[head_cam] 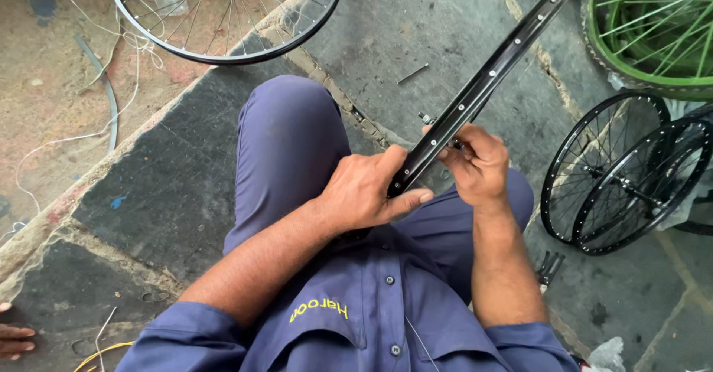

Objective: The person holds a bicycle rim and inserts spokes into the rim holes by hand.

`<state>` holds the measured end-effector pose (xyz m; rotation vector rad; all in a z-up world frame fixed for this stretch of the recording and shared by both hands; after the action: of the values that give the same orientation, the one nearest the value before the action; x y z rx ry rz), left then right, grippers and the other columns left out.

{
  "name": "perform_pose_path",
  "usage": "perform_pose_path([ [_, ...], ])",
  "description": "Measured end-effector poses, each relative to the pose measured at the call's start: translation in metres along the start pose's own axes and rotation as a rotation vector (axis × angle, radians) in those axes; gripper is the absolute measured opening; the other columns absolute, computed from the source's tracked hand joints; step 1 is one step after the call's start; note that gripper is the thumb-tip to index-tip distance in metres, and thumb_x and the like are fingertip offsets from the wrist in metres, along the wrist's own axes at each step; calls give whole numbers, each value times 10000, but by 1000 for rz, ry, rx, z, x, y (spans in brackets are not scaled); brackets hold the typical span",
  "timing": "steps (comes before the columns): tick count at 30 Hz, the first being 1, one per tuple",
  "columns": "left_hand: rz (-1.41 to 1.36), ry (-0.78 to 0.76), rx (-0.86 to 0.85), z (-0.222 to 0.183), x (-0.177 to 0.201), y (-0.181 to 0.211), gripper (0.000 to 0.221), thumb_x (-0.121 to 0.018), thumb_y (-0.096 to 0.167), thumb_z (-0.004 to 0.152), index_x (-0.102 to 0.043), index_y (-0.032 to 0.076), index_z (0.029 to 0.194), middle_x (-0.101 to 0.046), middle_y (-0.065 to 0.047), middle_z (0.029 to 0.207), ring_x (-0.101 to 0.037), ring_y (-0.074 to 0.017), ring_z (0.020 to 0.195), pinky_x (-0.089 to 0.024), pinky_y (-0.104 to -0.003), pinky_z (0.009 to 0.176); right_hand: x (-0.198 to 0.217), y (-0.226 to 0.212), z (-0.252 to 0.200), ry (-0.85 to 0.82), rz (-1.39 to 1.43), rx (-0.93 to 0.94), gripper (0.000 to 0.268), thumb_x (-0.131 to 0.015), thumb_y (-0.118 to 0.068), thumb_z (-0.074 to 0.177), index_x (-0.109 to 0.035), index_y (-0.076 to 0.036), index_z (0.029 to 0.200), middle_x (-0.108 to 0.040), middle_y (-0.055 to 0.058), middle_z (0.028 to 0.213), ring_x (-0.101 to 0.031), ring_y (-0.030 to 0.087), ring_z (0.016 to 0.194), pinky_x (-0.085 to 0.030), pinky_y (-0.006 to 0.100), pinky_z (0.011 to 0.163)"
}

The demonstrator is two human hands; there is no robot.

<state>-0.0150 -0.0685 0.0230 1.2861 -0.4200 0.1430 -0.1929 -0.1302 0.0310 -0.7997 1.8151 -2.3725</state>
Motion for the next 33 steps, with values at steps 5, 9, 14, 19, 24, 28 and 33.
perform_pose_path([
  [5,116,297,-166,17,28,29,745,-771,564,862,-532,15,1305,-623,-198,1126,-622,-390,1051,-533,-474,887,-2,8,-5,22,103,62,345,-725,-252,965,-666,8,1185,-735,21,1022,-547,35,748,-442,210,670],
  [9,180,498,-304,77,31,32,859,-800,506,871,-405,-9,1434,-602,-237,1282,-600,-424,1188,-502,-484,1008,-5,25,-10,-41,-73,76,133,-691,-109,1030,-698,7,1097,-644,-6,863,-528,75,726,-417,259,670],
  [14,-525,-36,38,81,-5,6,648,-708,149,858,-431,46,1434,-720,-123,1294,-762,-279,1077,-590,-373,911,7,29,-13,38,-14,-10,67,-667,-57,1013,-685,-4,1050,-669,21,931,-605,92,803,-488,253,717],
  [19,-453,40,8,28,-10,8,722,-720,117,876,-398,37,1516,-698,-171,1302,-719,-289,1190,-546,-379,1026,19,-2,-34,252,262,93,198,-723,-45,957,-651,26,1127,-695,103,1272,-678,155,1150,-545,301,1033],
  [24,-276,142,-151,3,-15,12,855,-761,101,901,-300,23,1617,-505,-217,1563,-521,-342,1474,-438,-420,1225,1,-8,-30,137,-243,206,235,-776,-32,920,-671,35,1119,-704,159,1172,-696,164,1063,-558,274,925],
  [28,-618,78,8,-3,-29,-10,1062,-780,202,894,-75,2,1664,-367,-237,1652,-420,-358,1547,-366,-444,1266,-2,22,-25,140,-51,-82,154,-711,-52,1025,-723,8,1167,-708,71,920,-615,90,786,-486,218,709],
  [33,-718,47,-22,0,-29,-15,1185,-832,306,903,14,-4,1672,-290,-267,1686,-313,-378,1607,-281,-481,1326,-17,6,-7,30,190,-114,335,-762,-91,891,-635,14,1182,-669,36,1025,-635,107,930,-519,262,806],
])
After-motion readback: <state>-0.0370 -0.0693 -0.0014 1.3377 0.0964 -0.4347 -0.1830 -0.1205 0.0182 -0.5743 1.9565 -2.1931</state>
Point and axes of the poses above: each hand's wrist, its own z-axis towards the middle knuckle, its own x-axis out of the back of the hand, y = z × x, the point moved 7 cm from there along z, towards the middle knuckle
